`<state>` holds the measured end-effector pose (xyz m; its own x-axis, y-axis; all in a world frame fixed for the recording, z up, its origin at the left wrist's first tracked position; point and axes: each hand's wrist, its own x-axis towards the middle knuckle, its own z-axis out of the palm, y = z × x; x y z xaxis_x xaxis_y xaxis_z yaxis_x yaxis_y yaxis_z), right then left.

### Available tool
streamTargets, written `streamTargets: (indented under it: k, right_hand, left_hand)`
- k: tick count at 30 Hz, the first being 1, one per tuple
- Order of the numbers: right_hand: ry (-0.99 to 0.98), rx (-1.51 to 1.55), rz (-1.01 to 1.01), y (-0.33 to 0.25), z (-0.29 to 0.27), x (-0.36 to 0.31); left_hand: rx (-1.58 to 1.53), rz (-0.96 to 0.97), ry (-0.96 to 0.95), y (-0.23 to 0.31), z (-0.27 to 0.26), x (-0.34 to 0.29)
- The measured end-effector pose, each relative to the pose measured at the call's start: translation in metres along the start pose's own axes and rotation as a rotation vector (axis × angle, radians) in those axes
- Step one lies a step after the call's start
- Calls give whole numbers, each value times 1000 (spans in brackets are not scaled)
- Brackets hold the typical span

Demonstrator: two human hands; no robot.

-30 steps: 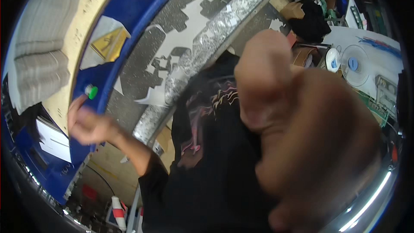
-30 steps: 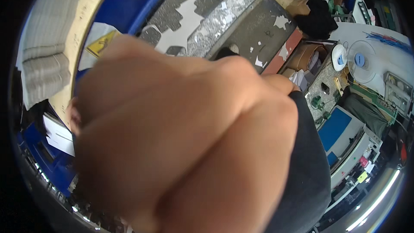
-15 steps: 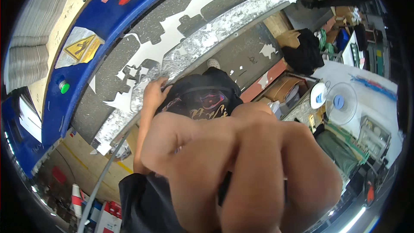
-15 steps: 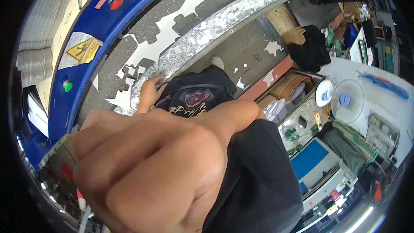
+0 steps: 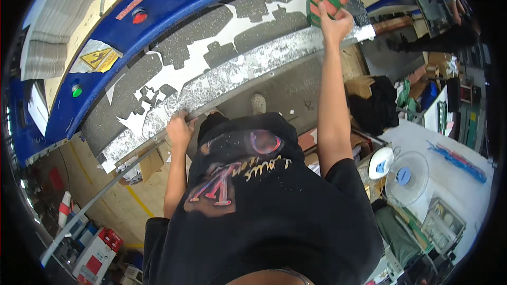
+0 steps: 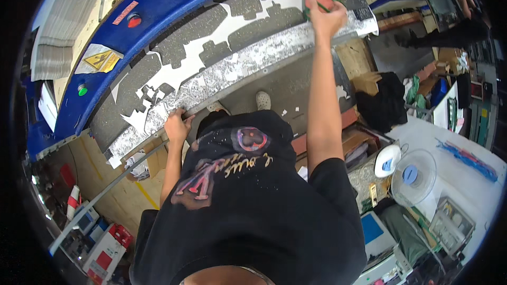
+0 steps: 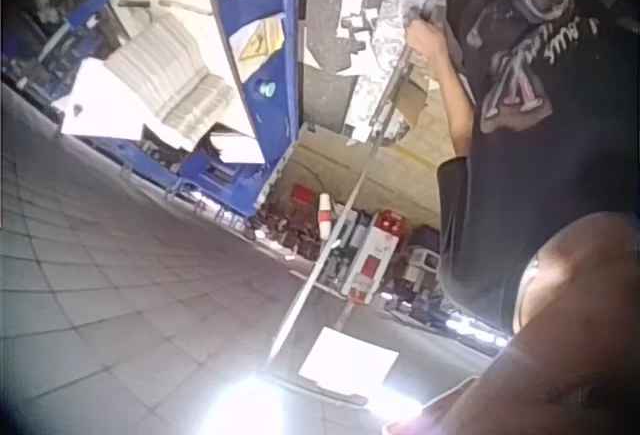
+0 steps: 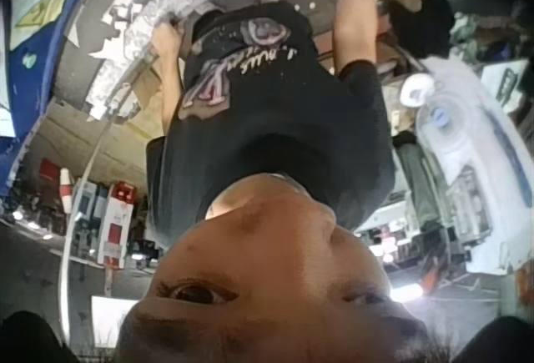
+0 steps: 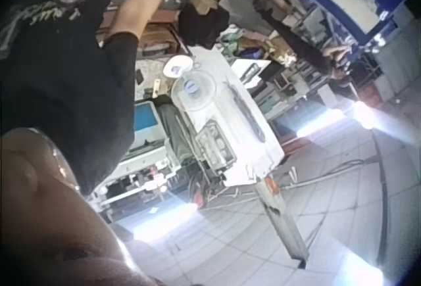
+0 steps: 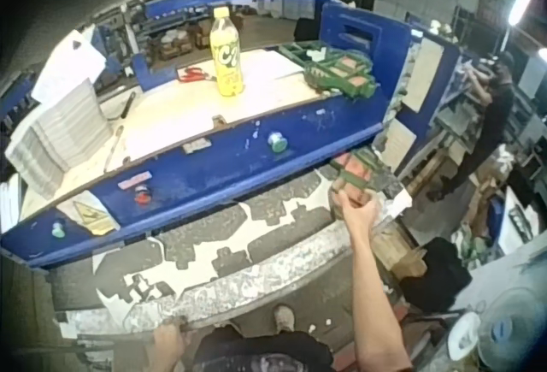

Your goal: Using an industrial die-cutting press to cut components from white sheet material.

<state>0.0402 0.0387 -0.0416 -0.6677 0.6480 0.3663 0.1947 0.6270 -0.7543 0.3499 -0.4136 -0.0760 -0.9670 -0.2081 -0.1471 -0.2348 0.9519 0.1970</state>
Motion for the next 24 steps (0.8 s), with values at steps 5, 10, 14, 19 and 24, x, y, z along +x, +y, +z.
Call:
streamTargets:
  k: [5, 10, 14, 19, 24]
  right_hand:
    - [-131, -384, 167, 51, 55, 57]
    - [-339, -499, 253, 38, 76, 84]
    - [-337, -673, 378, 32, 96, 100]
    - [-234, -718, 385, 61, 119, 113]
    - [-256, -358, 45, 94, 85, 92]
  left_hand:
    - [-57, -28, 37, -6, 10, -3]
    - [-60, -152, -64, 0, 0, -2]
    - [-80, -196, -85, 6, -1, -3]
    - [-174, -151, -141, -2, -1, -6]
    - [-163, -130, -104, -2, -1, -3]
